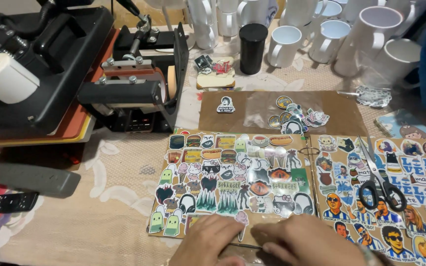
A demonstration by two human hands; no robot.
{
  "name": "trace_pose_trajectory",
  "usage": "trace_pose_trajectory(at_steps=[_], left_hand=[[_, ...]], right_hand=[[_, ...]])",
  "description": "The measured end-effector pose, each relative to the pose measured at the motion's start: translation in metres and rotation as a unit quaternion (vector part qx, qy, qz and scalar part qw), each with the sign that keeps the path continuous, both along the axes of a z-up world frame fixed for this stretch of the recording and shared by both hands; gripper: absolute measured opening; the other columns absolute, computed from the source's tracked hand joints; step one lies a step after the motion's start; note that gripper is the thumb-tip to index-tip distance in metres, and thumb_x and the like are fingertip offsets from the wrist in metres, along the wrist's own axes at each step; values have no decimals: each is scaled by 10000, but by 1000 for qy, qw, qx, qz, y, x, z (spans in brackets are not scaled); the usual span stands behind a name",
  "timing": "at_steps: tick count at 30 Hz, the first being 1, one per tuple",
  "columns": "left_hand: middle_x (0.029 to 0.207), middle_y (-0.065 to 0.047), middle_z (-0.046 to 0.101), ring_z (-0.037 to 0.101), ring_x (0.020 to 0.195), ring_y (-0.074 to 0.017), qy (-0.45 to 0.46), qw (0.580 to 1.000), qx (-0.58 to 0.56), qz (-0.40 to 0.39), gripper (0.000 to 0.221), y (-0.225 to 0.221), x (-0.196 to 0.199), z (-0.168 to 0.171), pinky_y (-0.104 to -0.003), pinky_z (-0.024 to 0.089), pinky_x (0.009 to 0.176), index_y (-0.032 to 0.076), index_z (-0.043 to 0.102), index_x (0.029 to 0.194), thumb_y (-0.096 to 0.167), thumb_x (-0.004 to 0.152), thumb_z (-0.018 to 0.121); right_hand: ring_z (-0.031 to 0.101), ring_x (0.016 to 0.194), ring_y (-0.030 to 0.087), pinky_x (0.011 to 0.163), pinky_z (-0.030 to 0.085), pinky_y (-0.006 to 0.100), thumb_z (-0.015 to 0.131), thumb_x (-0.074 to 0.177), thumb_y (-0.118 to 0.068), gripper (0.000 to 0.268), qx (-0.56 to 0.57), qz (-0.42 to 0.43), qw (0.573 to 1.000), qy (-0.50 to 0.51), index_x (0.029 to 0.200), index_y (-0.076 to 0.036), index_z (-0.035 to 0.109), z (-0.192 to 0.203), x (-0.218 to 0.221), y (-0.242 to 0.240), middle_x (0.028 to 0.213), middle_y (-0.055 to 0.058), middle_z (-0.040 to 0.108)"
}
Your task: Organize and place stickers into a collection binder, trimming them with scissors as needed.
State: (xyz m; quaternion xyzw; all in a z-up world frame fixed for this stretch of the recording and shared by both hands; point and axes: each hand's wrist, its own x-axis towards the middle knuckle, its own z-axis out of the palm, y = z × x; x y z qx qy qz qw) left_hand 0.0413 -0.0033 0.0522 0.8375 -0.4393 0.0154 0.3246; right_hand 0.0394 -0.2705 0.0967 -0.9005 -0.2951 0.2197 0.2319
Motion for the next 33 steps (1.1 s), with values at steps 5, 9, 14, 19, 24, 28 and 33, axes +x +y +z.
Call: trace_pose_trajectory(at_steps=[5, 9, 14, 19, 24, 28, 33], left_hand=[[1204, -177, 690, 662, 1073, -336, -117, 983, -113, 85, 431, -26, 20, 40, -466, 513, 929, 5, 635, 1216, 345, 952, 648], [1046, -122, 739, 723, 910, -282, -202, 954, -176, 136, 181, -34, 32, 32, -375, 576, 822, 49, 711, 1030, 178, 903, 709], [960, 24, 763, 721, 868, -188, -202, 946, -133, 215, 108, -25, 36, -17, -321, 583, 805, 182, 778, 901, 265, 836, 759], [1054, 53, 756, 714, 969, -177, -171, 973, -45, 145, 182, -10, 39, -66, -320, 573, 821, 236, 759, 1036, 361, 904, 746], [1027, 115, 820, 748, 990, -139, 100, 968, 46, 225, 297, -5, 36, -87, -376, 556, 888, 327, 828, 1064, 525, 863, 735], [1002, 140, 824, 751, 982, -120, 146, 951, 60, 267, 298, -5, 34, -101, -366, 555, 900, 374, 844, 1029, 558, 814, 749], [994, 132, 819, 750, 963, -117, 131, 954, 67, 260, 318, -5, 33, -101, -345, 566, 879, 368, 831, 1048, 578, 835, 722]], right_hand=[[768, 610, 143, 671, 578, 304, 658, 853, -512, 415, -98, -231, 963, -102, 1256, -425, 698, 90, 71, -55, 722, -63, 846], [753, 908, 181, 859, 554, 346, 698, 879, -384, 382, -130, -328, 931, -87, 1244, -276, 721, 88, 160, -107, 1006, 11, 815], [660, 1049, 203, 946, 509, 379, 773, 796, -471, 500, -164, -271, 948, -46, 1251, -281, 694, 44, 214, -111, 1189, -16, 721], [621, 1112, 262, 901, 504, 437, 909, 616, -535, 674, -160, -206, 959, -111, 1183, -281, 649, -12, 246, -111, 1189, 20, 621], [572, 731, 138, 653, 396, 309, 946, 688, -347, 391, -106, -247, 963, -25, 744, -224, 579, -13, 266, -121, 748, -54, 676], [564, 638, 124, 618, 423, 276, 901, 774, -175, 229, 75, -303, 949, 45, 884, -138, 703, -27, 278, -154, 709, -16, 682], [679, 779, 213, 714, 533, 316, 689, 962, -64, 85, 119, -435, 886, 104, 987, 7, 729, 10, 264, -153, 906, 134, 777]])
